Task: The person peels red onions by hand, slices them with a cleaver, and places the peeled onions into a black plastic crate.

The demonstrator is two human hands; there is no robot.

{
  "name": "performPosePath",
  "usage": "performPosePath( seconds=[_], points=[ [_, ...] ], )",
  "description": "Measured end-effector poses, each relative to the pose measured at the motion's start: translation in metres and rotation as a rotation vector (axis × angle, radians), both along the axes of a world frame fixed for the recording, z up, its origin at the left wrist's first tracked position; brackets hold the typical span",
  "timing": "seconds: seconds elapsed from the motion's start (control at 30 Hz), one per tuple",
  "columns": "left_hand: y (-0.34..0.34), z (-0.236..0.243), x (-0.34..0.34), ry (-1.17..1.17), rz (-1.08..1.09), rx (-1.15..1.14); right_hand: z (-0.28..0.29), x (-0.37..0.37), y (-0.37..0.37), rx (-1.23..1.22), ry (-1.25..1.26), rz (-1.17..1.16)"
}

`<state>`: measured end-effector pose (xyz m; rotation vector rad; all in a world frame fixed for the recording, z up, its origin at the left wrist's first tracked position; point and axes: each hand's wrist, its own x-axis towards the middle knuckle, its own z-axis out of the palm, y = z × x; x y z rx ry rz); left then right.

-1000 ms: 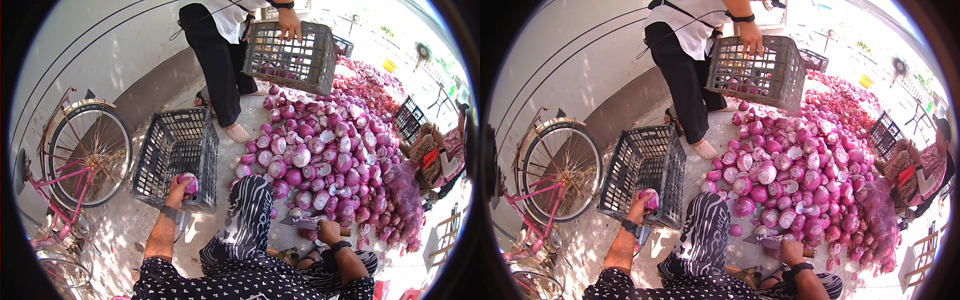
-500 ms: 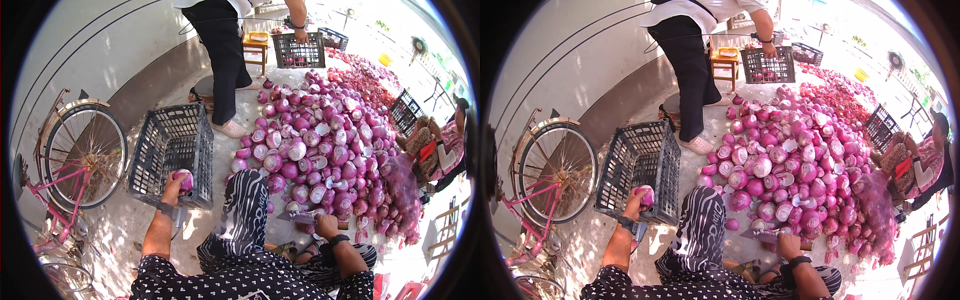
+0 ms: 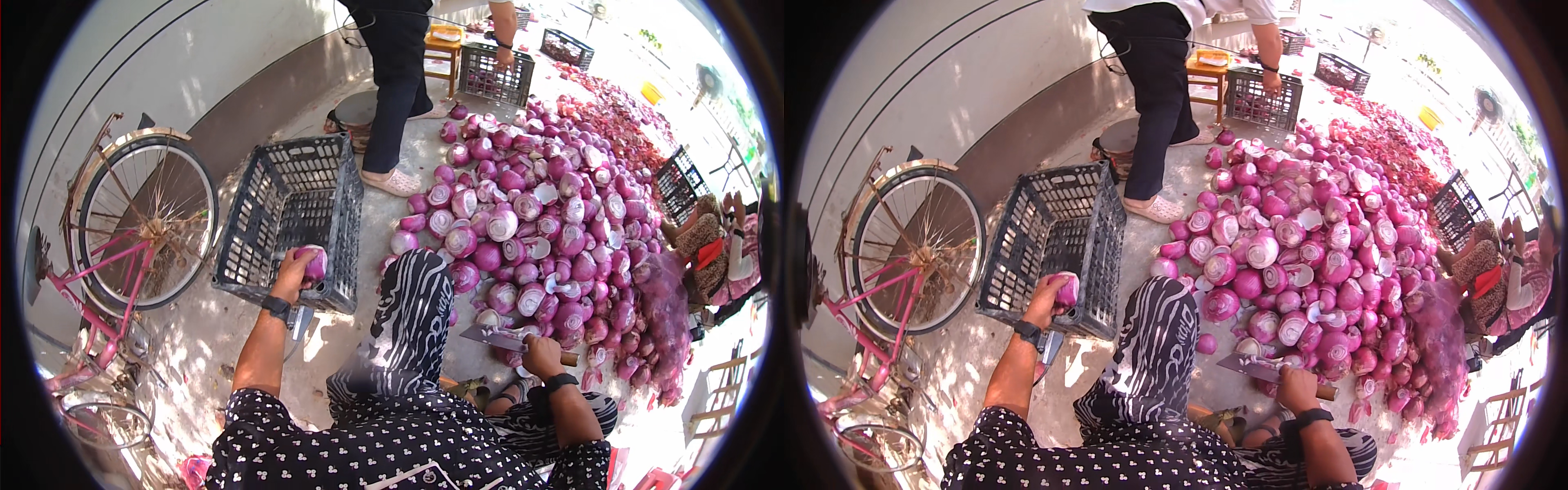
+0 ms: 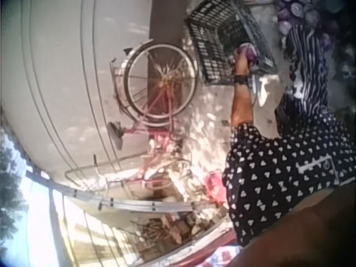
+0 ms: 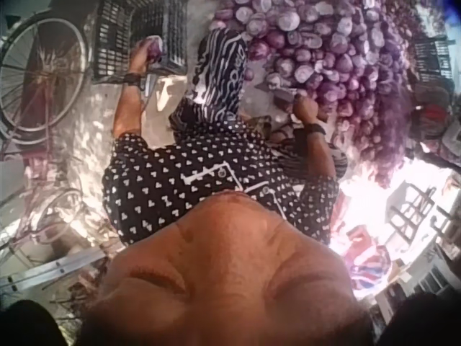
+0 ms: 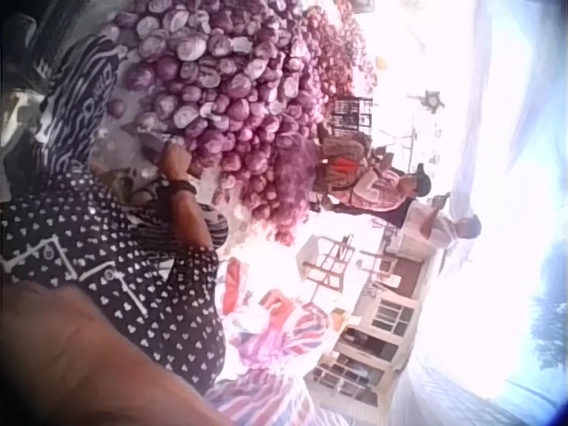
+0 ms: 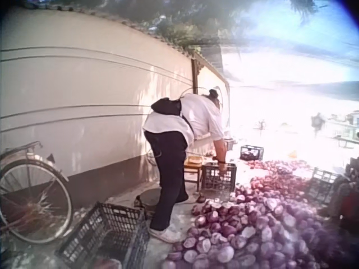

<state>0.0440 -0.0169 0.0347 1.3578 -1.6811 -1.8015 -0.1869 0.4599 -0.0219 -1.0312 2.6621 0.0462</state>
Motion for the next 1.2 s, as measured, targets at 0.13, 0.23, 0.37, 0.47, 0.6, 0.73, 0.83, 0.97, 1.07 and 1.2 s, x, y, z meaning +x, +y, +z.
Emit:
performPosePath(
  seconds=[0.13, 0.23, 0.37, 0.47, 0.6, 0.73, 0.83, 0.97, 1.07, 1.2],
  points=[
    [-0.003, -0.003, -0.001, -0.029, 0.016, 0.022, 0.002, 0.0, 0.0, -0.028, -0.003, 0.009],
    [-0.005, -0.007, -0.002, -0.045, 0.029, 0.027, 0.001, -0.001, 0.001, -0.019, -0.006, 0.009],
    [-0.007, -0.007, 0.0, -0.032, 0.018, 0.078, -0.001, -0.003, -0.002, 0.003, -0.006, 0.017],
    [-0.008, -0.007, -0.001, -0.052, 0.019, 0.05, 0.002, -0.001, -0.002, -0.012, -0.012, 0.015],
    [-0.006, -0.006, 0.002, -0.085, 0.005, 0.007, 0.005, 0.0, -0.002, -0.015, -0.019, 0.023],
    [-0.004, -0.008, 0.002, -0.082, 0.014, -0.001, 0.005, 0.002, 0.0, -0.004, -0.009, 0.018],
    [-0.008, -0.016, 0.001, -0.08, -0.006, -0.025, 0.008, 0.003, 0.001, 0.004, -0.007, 0.015],
    [-0.017, -0.019, 0.004, -0.054, -0.005, 0.019, 0.0, 0.001, -0.001, -0.049, -0.015, -0.012],
    [-0.026, -0.017, 0.007, -0.077, -0.073, 0.081, 0.003, 0.0, -0.002, -0.073, 0.012, 0.046],
    [-0.021, -0.012, 0.001, -0.15, -0.049, 0.064, 0.006, 0.0, -0.004, -0.024, -0.002, 0.03]
  ],
)
